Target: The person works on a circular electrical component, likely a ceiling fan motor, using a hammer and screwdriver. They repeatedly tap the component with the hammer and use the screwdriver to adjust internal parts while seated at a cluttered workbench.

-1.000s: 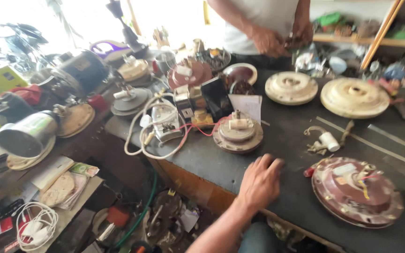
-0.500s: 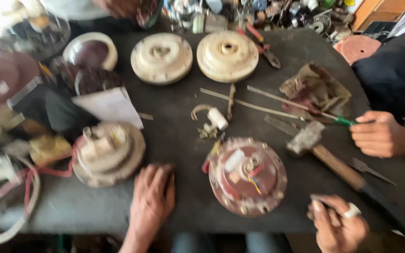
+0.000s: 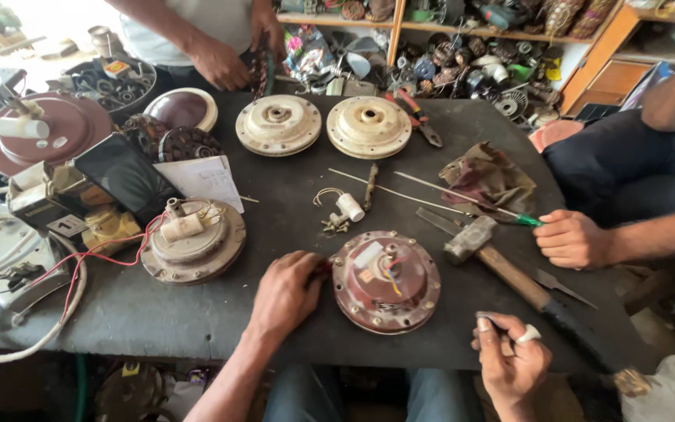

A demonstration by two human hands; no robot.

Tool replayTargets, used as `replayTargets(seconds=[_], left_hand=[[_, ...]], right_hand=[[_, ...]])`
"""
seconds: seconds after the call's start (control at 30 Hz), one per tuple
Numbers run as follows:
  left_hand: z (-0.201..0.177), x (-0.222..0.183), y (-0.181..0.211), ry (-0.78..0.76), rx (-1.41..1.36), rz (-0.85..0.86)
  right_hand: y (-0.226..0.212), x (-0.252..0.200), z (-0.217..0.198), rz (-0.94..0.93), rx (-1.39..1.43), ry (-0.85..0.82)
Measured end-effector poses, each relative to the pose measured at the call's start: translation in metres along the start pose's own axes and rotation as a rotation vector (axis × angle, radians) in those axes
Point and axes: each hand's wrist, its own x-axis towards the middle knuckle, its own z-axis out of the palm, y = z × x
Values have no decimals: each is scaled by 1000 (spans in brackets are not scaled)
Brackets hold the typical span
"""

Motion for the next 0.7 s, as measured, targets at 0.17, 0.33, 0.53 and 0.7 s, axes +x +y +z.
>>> replayTargets(seconds=[0.17,0.33,0.53,0.7], left_hand=[[-7,-26,3,320,-16,-88],[-19,-22,4,263,265,-184],[-23,12,27,37,-308,-101],[-13,86,21,-402,-503,47]], right_hand=[[-7,0,-2,-14,119,-20],[-11,4,-1,-5,40,-60],[-41,14,-1,11,-71,-187],[-70,28,25,-256,19,-197]])
